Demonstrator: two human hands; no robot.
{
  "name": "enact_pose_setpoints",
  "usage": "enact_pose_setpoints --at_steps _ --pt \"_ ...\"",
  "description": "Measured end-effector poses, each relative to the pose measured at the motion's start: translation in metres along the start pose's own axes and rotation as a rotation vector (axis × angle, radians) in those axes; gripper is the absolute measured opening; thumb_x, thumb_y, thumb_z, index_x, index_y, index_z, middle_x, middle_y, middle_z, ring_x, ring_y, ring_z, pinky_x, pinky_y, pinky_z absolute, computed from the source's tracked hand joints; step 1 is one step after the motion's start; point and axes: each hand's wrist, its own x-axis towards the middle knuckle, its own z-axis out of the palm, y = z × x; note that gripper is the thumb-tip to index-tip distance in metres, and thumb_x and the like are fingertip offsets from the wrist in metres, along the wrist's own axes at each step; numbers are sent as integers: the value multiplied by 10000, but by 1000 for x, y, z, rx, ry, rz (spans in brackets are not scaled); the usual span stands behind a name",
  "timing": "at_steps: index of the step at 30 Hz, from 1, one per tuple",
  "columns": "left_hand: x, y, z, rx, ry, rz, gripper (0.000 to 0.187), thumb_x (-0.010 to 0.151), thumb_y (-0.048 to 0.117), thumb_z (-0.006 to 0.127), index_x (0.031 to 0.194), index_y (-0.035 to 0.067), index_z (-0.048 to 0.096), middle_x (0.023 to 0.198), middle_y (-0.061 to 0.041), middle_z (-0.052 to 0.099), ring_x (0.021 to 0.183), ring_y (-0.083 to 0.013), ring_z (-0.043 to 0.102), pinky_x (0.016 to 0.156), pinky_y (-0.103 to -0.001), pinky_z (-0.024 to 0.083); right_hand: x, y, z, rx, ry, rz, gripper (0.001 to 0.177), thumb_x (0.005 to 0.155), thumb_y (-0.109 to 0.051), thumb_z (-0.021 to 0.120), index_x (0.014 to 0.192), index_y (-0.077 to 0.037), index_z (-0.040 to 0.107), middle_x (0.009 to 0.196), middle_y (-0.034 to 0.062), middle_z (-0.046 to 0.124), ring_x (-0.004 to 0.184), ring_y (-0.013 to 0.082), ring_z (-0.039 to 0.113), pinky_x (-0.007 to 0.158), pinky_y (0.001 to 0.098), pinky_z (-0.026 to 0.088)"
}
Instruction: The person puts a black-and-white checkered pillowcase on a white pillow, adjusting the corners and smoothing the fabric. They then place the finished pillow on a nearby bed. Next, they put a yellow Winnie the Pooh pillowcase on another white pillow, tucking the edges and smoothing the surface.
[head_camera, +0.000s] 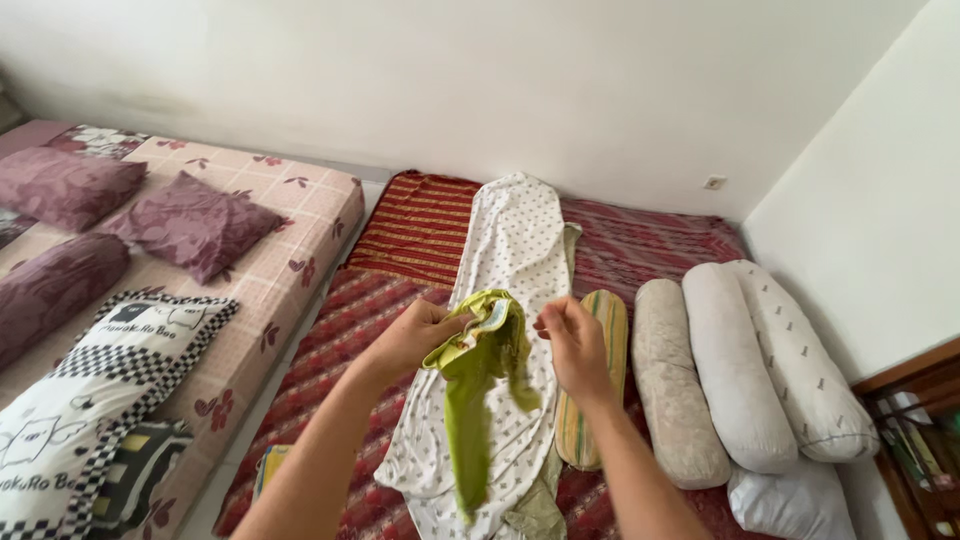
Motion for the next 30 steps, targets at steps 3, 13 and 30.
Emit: enact_pose_setpoints --at_steps 3,13,30 --pt "-2 6 7 -18 -54 -16 393 982 330 700 850 -23 812 624 -12 651 497 -47 485 464 -261 391 -6 -32 -1 -278 -165 -79 363 932 -347 644 1030 2 658 935 114 704 861 222 691 729 380 580" --pt "-14 38 -1 321 -335 -150 393 727 63 756 1119 33 775 915 -56 794 784 -102 708 746 -276 566 22 -43 -45 -328 -190 172 250 986 -114 508 993 -4 733 861 106 765 772 189 704 744 323 530" --pt "35 -52 7 377 -124 38 437 1067 347 490 1027 -22 721 843 -156 709 772 -277 668 757 -449 519 34 -125 -71 -353 -795 337 319 673 -216 860 952 -83 782 828 2 794 720 62 696 642 270 550"
